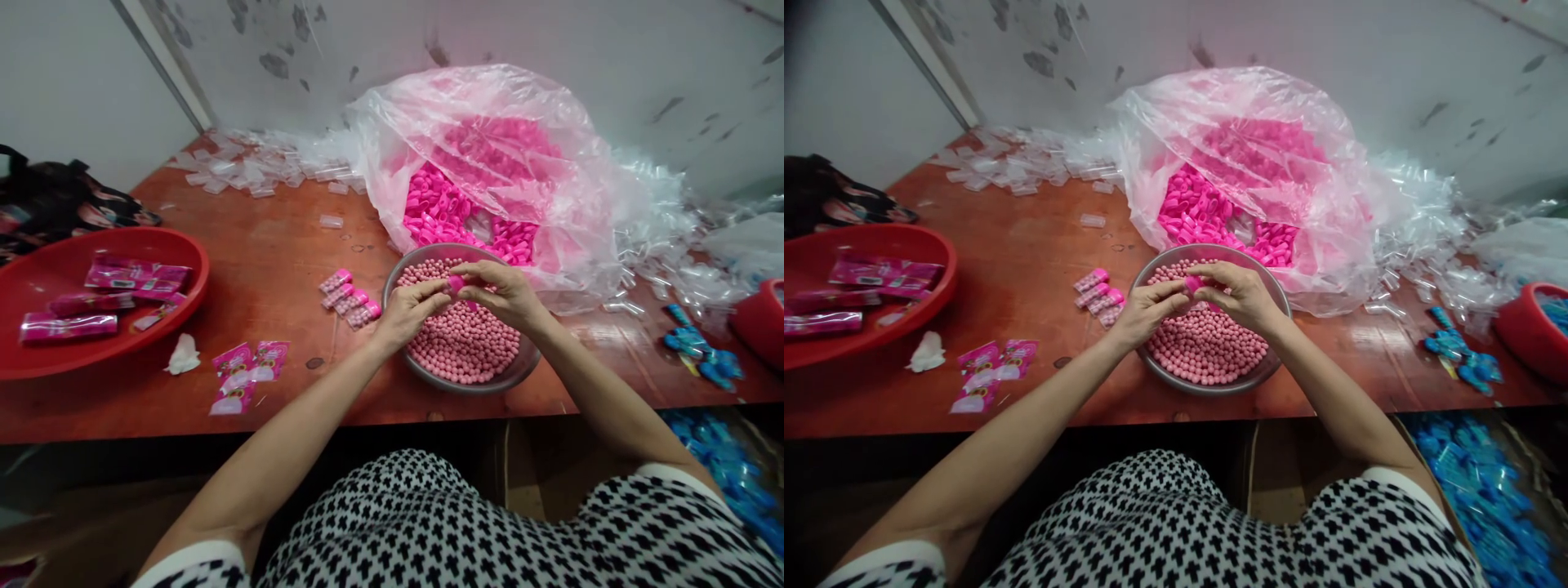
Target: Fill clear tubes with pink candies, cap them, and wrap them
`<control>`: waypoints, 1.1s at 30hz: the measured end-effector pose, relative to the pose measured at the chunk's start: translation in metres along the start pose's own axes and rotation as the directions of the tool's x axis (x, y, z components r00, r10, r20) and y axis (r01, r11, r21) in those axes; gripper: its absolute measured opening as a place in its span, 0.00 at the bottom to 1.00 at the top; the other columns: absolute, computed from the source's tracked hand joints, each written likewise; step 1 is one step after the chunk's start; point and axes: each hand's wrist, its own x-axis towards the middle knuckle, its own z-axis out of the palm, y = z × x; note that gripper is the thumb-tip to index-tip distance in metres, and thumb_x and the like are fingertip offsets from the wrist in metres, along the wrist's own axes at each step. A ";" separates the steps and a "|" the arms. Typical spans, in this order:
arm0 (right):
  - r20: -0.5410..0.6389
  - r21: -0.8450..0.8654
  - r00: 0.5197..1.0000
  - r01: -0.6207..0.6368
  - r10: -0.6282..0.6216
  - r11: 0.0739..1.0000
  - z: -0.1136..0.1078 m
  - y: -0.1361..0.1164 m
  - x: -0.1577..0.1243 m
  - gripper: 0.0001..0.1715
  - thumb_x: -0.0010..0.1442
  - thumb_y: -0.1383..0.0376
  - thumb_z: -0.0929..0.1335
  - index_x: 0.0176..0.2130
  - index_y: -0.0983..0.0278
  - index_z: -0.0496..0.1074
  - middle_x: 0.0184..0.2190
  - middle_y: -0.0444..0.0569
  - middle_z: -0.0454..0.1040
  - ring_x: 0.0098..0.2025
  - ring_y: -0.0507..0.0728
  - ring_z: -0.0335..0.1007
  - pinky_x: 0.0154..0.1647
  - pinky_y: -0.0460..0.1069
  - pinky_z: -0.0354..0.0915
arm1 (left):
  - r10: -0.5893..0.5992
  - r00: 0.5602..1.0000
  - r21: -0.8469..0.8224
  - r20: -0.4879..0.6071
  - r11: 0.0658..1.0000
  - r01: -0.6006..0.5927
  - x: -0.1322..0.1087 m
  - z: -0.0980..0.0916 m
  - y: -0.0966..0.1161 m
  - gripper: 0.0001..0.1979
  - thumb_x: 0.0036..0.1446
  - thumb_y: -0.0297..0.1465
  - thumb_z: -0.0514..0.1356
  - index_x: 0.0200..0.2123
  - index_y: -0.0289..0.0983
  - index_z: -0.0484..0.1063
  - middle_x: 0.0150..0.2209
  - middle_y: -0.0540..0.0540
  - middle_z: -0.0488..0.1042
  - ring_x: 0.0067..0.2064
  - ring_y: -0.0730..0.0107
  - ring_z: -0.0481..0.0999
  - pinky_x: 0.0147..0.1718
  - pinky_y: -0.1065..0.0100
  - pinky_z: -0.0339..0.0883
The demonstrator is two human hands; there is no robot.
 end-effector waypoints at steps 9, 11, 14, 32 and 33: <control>0.076 -0.168 0.954 0.299 -0.290 0.939 0.004 0.005 -0.011 0.10 0.62 0.64 0.66 0.44 0.64 0.71 0.30 0.48 0.71 0.32 0.53 0.67 0.34 0.47 0.64 | 0.210 0.977 0.300 0.022 0.931 -0.207 -0.007 -0.003 0.002 0.14 0.54 0.36 0.62 0.42 0.39 0.80 0.44 0.46 0.79 0.44 0.62 0.79 0.45 0.66 0.71; 0.088 -0.201 0.945 0.327 -0.315 0.923 0.007 0.006 -0.013 0.10 0.63 0.65 0.65 0.45 0.63 0.70 0.32 0.49 0.72 0.34 0.53 0.67 0.35 0.47 0.64 | 0.236 0.971 0.370 0.047 0.899 -0.236 -0.009 -0.003 0.004 0.12 0.54 0.34 0.61 0.41 0.40 0.80 0.42 0.46 0.80 0.42 0.63 0.79 0.45 0.66 0.70; 0.039 -0.170 0.962 0.274 -0.272 0.947 0.012 0.007 -0.013 0.12 0.62 0.64 0.66 0.46 0.62 0.72 0.33 0.50 0.73 0.35 0.53 0.69 0.36 0.47 0.66 | 0.228 0.973 0.348 0.039 0.909 -0.227 -0.007 -0.003 0.005 0.12 0.54 0.35 0.62 0.41 0.40 0.80 0.42 0.46 0.80 0.44 0.62 0.79 0.47 0.65 0.70; 0.473 0.774 0.834 -0.547 0.282 0.318 0.015 0.021 -0.013 0.33 0.47 0.47 0.74 0.46 0.64 0.73 0.42 0.53 0.77 0.47 0.60 0.73 0.46 0.56 0.72 | 0.273 0.959 0.274 0.076 0.919 -0.283 0.000 -0.006 -0.001 0.11 0.55 0.36 0.63 0.40 0.41 0.80 0.43 0.44 0.78 0.50 0.61 0.73 0.54 0.59 0.64; 0.537 0.758 0.801 -0.596 0.265 0.267 0.017 0.019 -0.012 0.33 0.47 0.47 0.73 0.47 0.64 0.72 0.41 0.53 0.77 0.46 0.60 0.73 0.45 0.57 0.72 | 0.279 0.957 0.286 0.082 0.913 -0.291 0.000 -0.006 -0.002 0.11 0.55 0.35 0.62 0.41 0.42 0.80 0.43 0.44 0.78 0.50 0.62 0.72 0.54 0.59 0.64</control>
